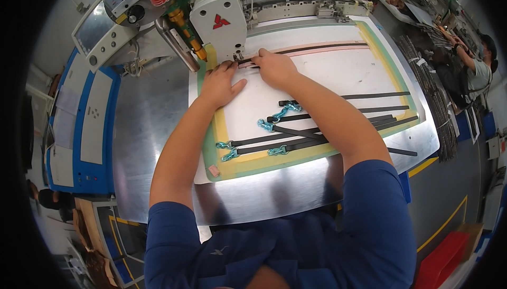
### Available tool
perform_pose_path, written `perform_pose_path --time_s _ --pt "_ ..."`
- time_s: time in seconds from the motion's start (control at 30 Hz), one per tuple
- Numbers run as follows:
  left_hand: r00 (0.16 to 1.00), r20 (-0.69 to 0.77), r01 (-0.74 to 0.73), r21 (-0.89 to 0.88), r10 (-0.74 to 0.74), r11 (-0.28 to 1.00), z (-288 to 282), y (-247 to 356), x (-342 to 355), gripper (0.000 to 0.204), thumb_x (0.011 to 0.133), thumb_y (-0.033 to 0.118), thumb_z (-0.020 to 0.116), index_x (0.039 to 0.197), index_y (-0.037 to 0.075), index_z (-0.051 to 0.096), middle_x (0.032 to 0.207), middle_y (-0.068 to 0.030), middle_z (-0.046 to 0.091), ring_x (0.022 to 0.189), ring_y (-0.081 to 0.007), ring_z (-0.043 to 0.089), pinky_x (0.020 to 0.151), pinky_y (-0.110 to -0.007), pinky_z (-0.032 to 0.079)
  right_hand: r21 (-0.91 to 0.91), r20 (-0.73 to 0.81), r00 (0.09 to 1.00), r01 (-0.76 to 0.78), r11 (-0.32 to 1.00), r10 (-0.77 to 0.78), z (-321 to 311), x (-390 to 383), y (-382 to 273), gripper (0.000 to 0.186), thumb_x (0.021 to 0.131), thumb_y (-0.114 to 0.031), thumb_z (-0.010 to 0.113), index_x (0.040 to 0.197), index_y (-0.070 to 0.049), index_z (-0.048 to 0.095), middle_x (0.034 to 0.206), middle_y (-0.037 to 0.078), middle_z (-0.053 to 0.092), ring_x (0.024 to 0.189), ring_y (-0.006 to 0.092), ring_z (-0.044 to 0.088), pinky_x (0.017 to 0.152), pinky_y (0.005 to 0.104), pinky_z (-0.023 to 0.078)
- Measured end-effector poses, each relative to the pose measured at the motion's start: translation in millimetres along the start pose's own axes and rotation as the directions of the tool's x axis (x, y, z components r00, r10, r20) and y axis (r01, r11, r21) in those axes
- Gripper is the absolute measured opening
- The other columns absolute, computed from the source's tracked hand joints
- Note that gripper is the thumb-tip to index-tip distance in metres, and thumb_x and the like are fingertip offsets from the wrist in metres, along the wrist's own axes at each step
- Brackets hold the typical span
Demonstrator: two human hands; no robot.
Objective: Using an industrial sewing machine to sew patterns onto leather or fabric straps positioned on a template.
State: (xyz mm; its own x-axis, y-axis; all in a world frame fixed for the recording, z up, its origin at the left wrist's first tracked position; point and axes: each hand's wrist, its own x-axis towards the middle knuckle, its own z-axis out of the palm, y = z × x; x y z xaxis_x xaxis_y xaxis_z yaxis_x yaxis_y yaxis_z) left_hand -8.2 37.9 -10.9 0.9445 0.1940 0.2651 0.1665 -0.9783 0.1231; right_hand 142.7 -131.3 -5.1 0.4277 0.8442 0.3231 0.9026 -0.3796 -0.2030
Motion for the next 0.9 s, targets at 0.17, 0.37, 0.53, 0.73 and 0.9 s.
perform_pose_path --time_s 0.17,0.37,0.53,0.73,0.9 --pt "0.999 -0.034 0.030 0.026 -0.029 0.999 0 6 2 0.068 0.095 0.048 0.062 0.146 0.003 0.059 0.145 -0.0173 0.060 0.129 -0.0360 0.059 0.111 -0.048 0.043 0.013 -0.004 1.000 0.012 1.000 -0.011 0 2 1 0.030 0.093 -0.008 0.057 0.119 -0.010 0.072 0.114 0.013 0.063 0.100 0.0338 0.071 0.084 0.0478 0.058" --pt "0.994 0.083 0.065 0.067 -0.070 0.996 -6 11 4 0.069 0.097 0.050 0.059 0.147 0.004 0.057 0.144 -0.0146 0.060 0.127 -0.0329 0.062 0.110 -0.046 0.044 -0.024 0.099 0.994 0.043 0.999 -0.041 -18 4 11 0.034 0.092 -0.007 0.056 0.121 -0.012 0.074 0.116 0.012 0.067 0.103 0.0338 0.071 0.088 0.0466 0.058" --pt "0.996 0.037 0.083 0.071 -0.086 0.994 -7 12 -1 0.067 0.097 0.048 0.060 0.147 0.003 0.057 0.144 -0.0162 0.060 0.127 -0.0337 0.061 0.110 -0.047 0.044 -0.086 0.169 0.985 -0.025 0.996 0.039 -40 -3 40 0.039 0.093 -0.005 0.054 0.123 -0.014 0.075 0.119 0.010 0.069 0.110 0.0319 0.069 0.093 0.0449 0.056" --pt "0.996 0.019 0.083 0.076 -0.085 0.994 -9 14 -4 0.063 0.098 0.049 0.059 0.149 0.011 0.057 0.144 -0.0160 0.059 0.128 -0.0335 0.060 0.110 -0.048 0.044 -0.061 0.102 0.992 -0.074 0.995 0.080 -35 -17 43 0.039 0.094 -0.003 0.053 0.126 -0.013 0.073 0.122 0.008 0.067 0.112 0.0313 0.069 0.096 0.0440 0.055" --pt "0.984 0.098 0.136 0.141 -0.151 0.981 -27 31 1 0.063 0.096 0.050 0.061 0.147 0.013 0.059 0.144 -0.0160 0.058 0.128 -0.0337 0.060 0.111 -0.049 0.042 -0.025 0.109 0.990 -0.090 0.996 0.092 -37 -15 36 0.040 0.094 -0.002 0.053 0.127 -0.012 0.073 0.122 0.008 0.067 0.111 0.0319 0.069 0.096 0.0445 0.055"
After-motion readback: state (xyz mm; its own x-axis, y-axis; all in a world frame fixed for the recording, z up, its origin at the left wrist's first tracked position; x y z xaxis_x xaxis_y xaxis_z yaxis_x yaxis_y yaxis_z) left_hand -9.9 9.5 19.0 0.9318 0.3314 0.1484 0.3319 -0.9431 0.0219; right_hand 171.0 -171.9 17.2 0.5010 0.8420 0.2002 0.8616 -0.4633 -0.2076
